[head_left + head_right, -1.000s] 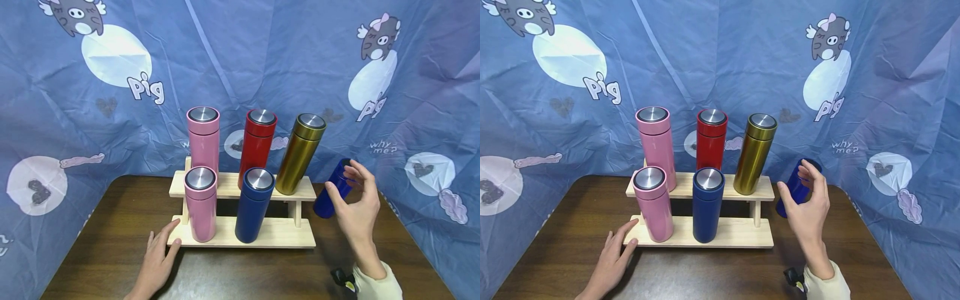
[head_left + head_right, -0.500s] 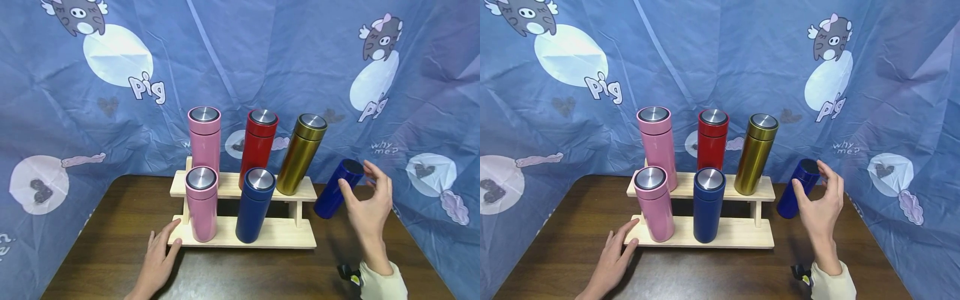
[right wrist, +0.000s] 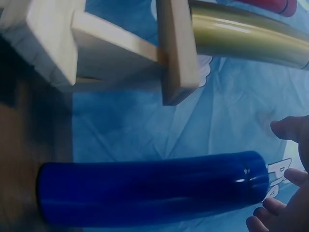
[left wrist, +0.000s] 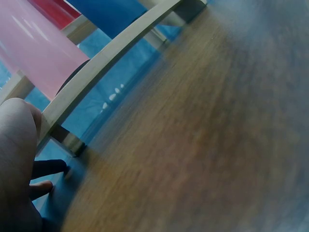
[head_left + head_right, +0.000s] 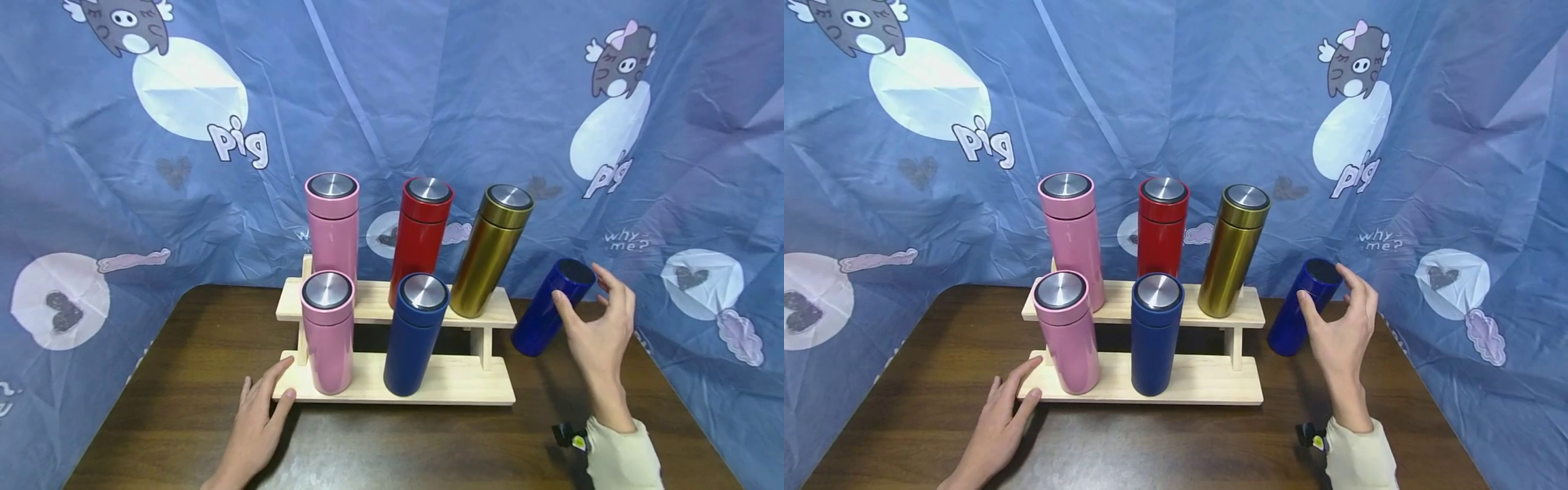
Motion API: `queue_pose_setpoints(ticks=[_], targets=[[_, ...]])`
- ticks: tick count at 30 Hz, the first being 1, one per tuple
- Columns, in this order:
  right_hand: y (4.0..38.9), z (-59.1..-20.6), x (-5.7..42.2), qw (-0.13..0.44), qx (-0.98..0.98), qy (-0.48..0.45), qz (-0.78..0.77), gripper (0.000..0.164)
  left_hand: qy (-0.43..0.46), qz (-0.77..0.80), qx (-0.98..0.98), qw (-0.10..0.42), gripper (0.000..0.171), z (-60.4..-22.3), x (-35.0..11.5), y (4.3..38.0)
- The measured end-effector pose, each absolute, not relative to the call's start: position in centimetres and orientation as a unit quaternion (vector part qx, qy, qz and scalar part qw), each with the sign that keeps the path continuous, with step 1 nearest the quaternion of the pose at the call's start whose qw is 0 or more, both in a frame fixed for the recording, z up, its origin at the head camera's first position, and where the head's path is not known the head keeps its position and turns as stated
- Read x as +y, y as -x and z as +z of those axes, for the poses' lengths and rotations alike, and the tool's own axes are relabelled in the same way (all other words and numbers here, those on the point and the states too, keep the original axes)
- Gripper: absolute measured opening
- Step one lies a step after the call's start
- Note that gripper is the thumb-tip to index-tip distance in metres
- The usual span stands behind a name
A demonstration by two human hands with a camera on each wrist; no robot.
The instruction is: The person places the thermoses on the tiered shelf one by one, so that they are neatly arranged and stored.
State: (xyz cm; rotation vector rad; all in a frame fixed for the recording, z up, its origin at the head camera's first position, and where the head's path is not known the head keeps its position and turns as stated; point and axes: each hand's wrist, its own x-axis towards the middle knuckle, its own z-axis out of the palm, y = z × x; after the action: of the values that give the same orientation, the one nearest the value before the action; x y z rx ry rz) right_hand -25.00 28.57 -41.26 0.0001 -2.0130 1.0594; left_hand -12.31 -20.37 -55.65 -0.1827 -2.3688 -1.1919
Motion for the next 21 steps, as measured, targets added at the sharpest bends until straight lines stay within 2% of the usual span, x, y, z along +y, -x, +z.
queue_pose_setpoints(ticks=[21], targets=[[27.2,-44.1,30.1,0.362,-0.824,0.010,0.436,0.079,0.069,-0.430,-0.867,0.241,0.050,-55.8,-20.4,12.3]])
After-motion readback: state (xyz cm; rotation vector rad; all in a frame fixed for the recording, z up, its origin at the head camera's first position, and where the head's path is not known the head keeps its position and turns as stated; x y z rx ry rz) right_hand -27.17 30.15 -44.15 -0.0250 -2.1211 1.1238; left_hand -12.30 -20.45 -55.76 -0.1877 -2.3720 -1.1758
